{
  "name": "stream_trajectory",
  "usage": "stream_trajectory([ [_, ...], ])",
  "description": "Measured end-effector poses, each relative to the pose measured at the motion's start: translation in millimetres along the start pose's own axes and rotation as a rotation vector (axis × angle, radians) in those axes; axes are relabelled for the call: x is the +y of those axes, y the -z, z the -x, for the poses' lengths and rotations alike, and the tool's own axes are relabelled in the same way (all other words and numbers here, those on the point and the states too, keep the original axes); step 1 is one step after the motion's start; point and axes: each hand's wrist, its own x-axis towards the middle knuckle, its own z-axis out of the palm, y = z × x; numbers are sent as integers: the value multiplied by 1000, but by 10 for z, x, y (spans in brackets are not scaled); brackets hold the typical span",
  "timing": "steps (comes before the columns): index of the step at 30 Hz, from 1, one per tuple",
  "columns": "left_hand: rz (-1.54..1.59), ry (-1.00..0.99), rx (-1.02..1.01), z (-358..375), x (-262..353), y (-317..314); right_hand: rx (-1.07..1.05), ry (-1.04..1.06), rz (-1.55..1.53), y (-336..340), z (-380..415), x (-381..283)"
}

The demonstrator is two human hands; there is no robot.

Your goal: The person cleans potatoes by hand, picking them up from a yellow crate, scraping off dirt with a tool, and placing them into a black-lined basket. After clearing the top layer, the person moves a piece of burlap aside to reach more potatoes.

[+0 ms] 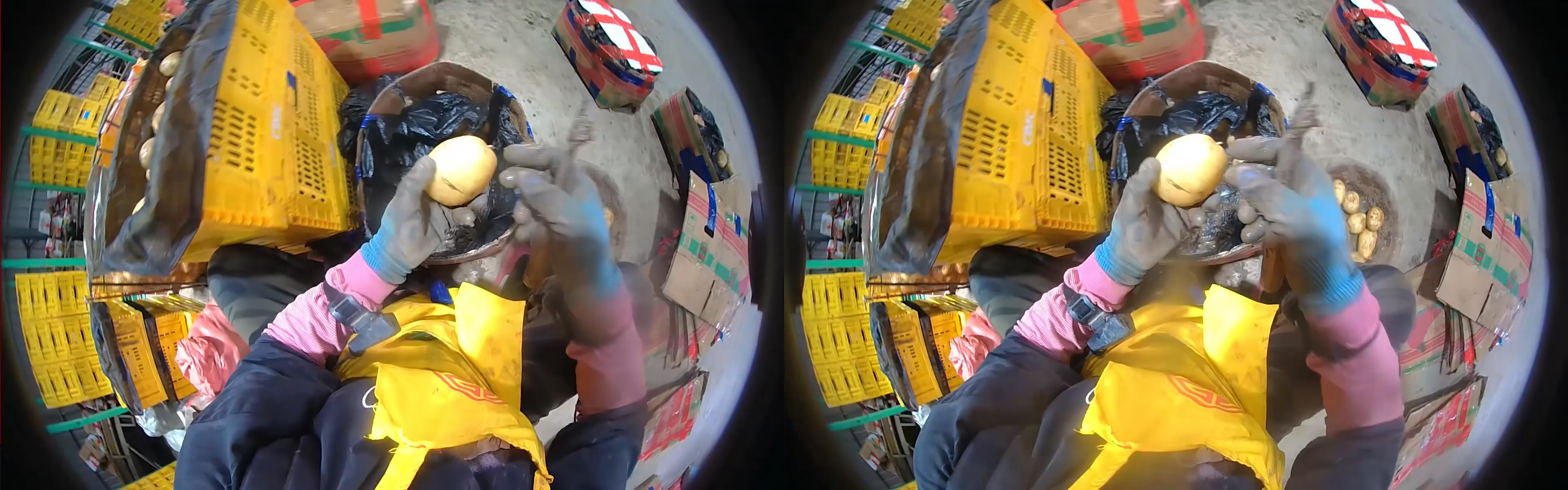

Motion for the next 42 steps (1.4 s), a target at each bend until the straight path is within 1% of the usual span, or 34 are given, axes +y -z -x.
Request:
stream_trajectory([
  [1, -188, -116, 50, 98, 67, -121, -15, 5, 5, -61, -6, 73],
  [2, -265, -233, 26, 171, 83, -83, -26, 10, 8, -119, -7, 139],
  [5, -579, -371, 96, 433, 276, -128, -55, 45, 21, -287, 100, 184],
  [6, -566, -370, 120, 503, 334, -123, -68, 59, 29, -329, 122, 216],
  [7, -621, -391, 126, 562, 377, -151, -81, 75, 35, -366, 139, 238],
  [9, -733, -425, 140, 656, 455, -232, -168, 6, 60, -390, 182, 256],
  [10, -829, -498, 93, 657, 480, -215, -210, -28, 74, -396, 190, 263],
  [12, -1016, -638, 1, 635, 519, -165, -292, -49, -88, -414, 195, 376],
  [14, -1180, -625, -33, 659, 566, -184, -366, -71, -248, -409, 186, 531],
  [15, -1262, -620, -53, 650, 587, -205, -373, -124, -366, -407, 167, 593],
  [16, -1250, -613, -61, 635, 593, -220, -380, -176, -483, -424, 148, 632],
  [18, -1020, -602, -90, 602, 546, -225, -294, -196, -547, -483, 175, 602],
  [19, -907, -594, -101, 592, 521, -221, -204, -164, -494, -673, 273, 411],
  [21, -817, -586, -76, 582, 484, -222, -223, -65, -344, -682, 262, 375],
  [22, -772, -581, -62, 587, 486, -218, -331, 3, -249, -525, 202, 443],
  [24, -893, -574, -62, 608, 555, -193, -405, 28, -269, -448, 148, 533],
  [25, -954, -571, -65, 621, 608, -189, -369, -15, -383, -500, 146, 534],
  [27, -1036, -455, -88, 690, 769, -224, -358, -42, -461, -525, 109, 534],
  [28, -1075, -396, -100, 719, 827, -235, -384, -26, -425, -473, 73, 535],
  [29, -1094, -410, -112, 734, 852, -230, -408, -11, -390, -453, 57, 544],
  [31, -1131, -436, -136, 754, 889, -205, -359, -26, -366, -496, 84, 533],
  [34, -1022, -424, -150, 745, 871, -64, -400, -54, -322, -482, 119, 499],
  [37, -1020, -451, -166, 779, 907, -17, -403, -80, -335, -566, 190, 439],
  [40, -955, -427, 9, 777, 825, -58, -397, -80, -339, -569, 185, 434],
  [42, -1065, -551, 45, 690, 772, 49, -396, -30, -298, -548, 159, 426],
])
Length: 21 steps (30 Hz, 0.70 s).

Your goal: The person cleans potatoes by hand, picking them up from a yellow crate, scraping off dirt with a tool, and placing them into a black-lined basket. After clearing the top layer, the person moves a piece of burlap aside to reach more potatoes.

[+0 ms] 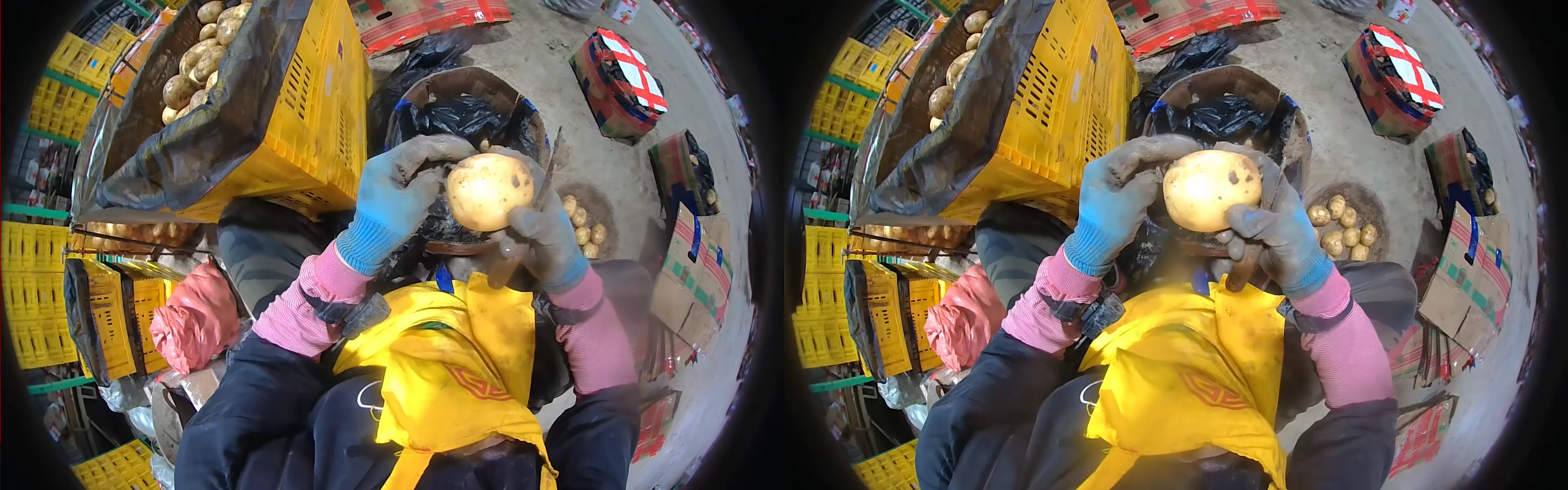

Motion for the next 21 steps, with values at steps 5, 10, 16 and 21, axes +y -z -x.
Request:
stream_trajectory([
  [5, -220, -36, -42, -6, 87, 57, 93, 242, 338, 37, 8, 24],
  [10, 617, 275, -99, 159, 68, -246, 24, 405, 495, 96, -64, 92],
  [16, -73, -340, 72, 177, -65, -284, -9, 161, 219, 28, 4, -19],
  [21, -165, -475, 185, 187, -57, -296, -67, 193, 92, -46, -50, 28],
])
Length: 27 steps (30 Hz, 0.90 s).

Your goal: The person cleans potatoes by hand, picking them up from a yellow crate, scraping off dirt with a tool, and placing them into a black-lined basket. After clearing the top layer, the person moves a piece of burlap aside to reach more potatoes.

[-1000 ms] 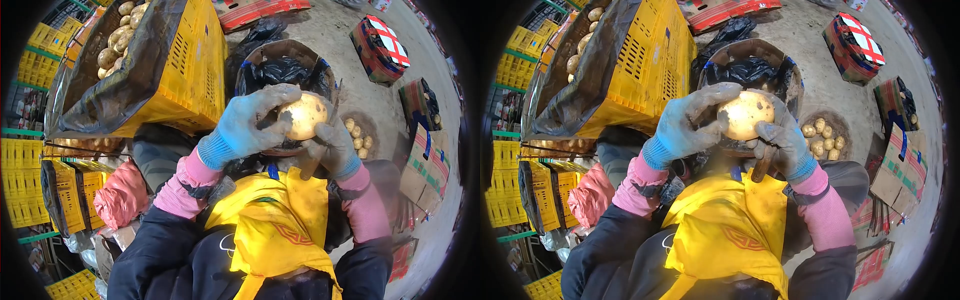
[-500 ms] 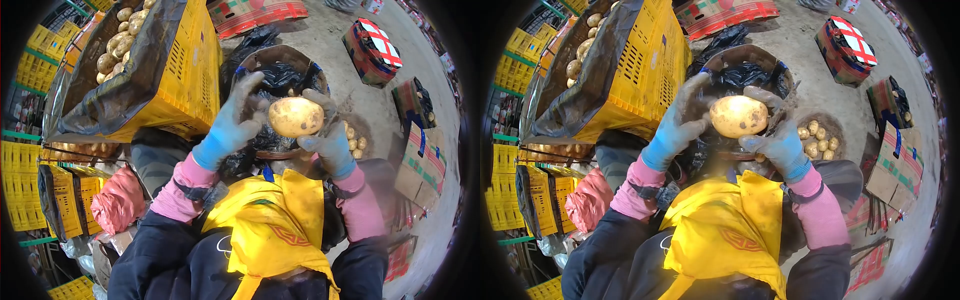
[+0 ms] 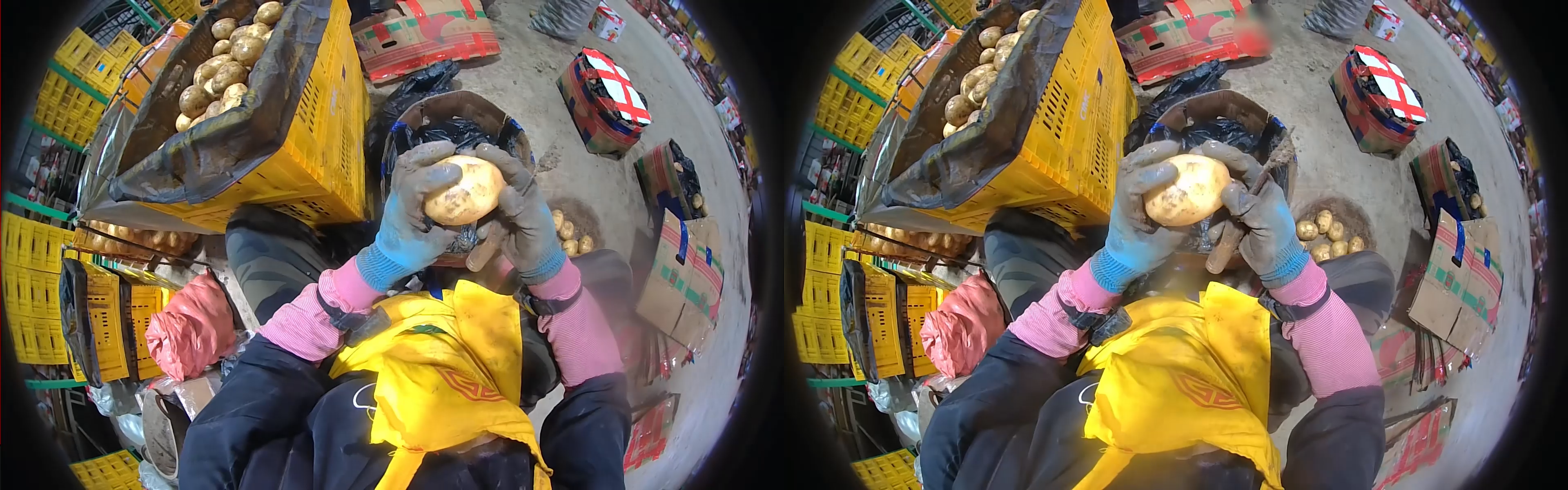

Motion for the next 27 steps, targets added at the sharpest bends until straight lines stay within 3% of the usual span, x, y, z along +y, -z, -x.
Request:
stream_trajectory([
  [4, -24, 185, -13, -55, 231, 76, -5, 117, -6, -144, -50, 40],
  [10, -379, -74, 152, -72, 365, 121, 139, 179, 81, -325, -58, 116],
  [13, -398, -49, 94, -103, 476, 273, 146, 223, 56, -547, -95, 93],
  [16, -416, -160, 55, -259, 663, 593, 89, 206, 250, -795, -22, -124],
  [19, -720, -269, 197, -695, 943, 1169, 65, 137, 252, -769, 13, -103],
  [20, -778, -99, 235, -853, 987, 1388, 92, 153, 267, -759, 3, -106],
  [21, -663, 194, 303, -1071, 1095, 1570, 150, 133, 248, -727, -21, -120],
  [22, -434, 309, 345, -1240, 928, 1792, 210, 111, 230, -664, -42, -135],
  [23, -147, 325, 317, -1453, 630, 2091, 277, 85, 211, -573, -59, -140],
  [24, 115, 416, 143, -1673, 469, 2374, 286, 126, 235, -399, -148, -85],
  [25, 97, 522, 53, -1853, 218, 2634, 299, 161, 236, -316, -186, -108],
  [27, -470, 248, -255, -2033, 392, 2499, 371, 194, 244, -238, -187, -245],
])
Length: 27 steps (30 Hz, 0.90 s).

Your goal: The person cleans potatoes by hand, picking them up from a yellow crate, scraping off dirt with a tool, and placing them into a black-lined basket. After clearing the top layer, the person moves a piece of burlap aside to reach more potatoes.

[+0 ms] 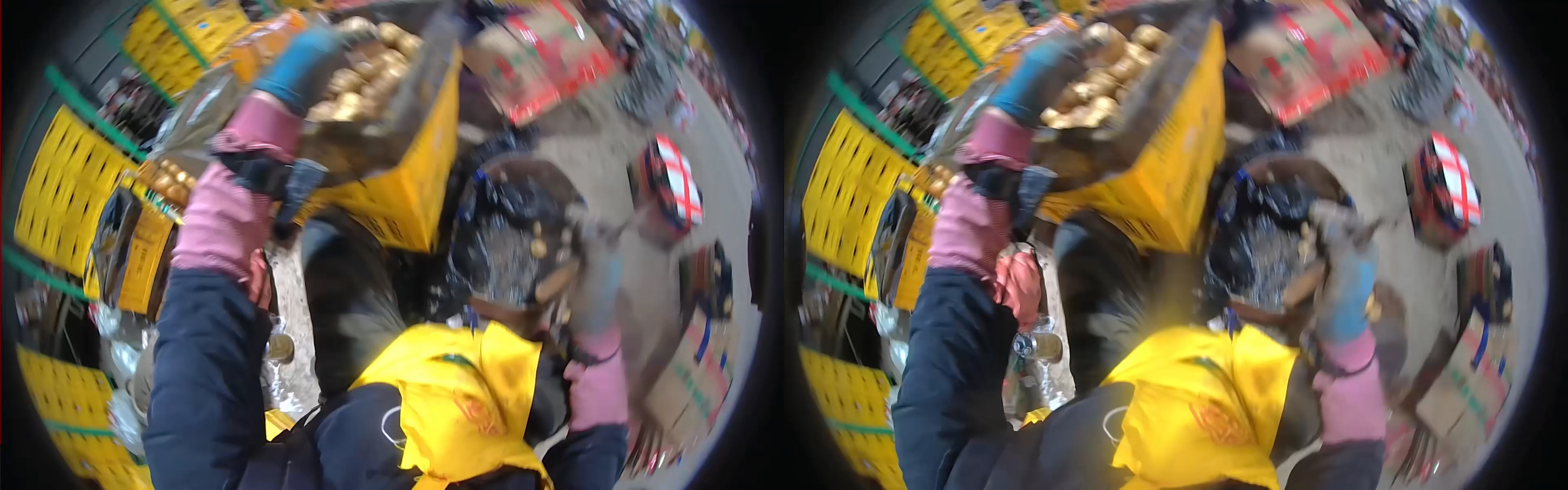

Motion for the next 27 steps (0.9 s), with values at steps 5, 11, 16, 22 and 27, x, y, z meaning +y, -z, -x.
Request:
stream_trajectory([
  [5, 296, -125, 254, -17, 703, -1563, 111, 97, 45, 634, -212, -474],
  [11, 206, 332, -935, 836, -694, -4479, 319, 308, 294, 1064, -167, -391],
  [16, -194, 124, -825, 870, -1719, -6059, 439, 162, 527, 1417, 120, -392],
  [22, -71, 381, -621, 977, -1962, -7088, 174, -344, -370, 1839, -321, -676],
  [27, 499, 887, -479, 1235, -1953, -6989, 268, -124, -271, 1870, -167, -677],
])
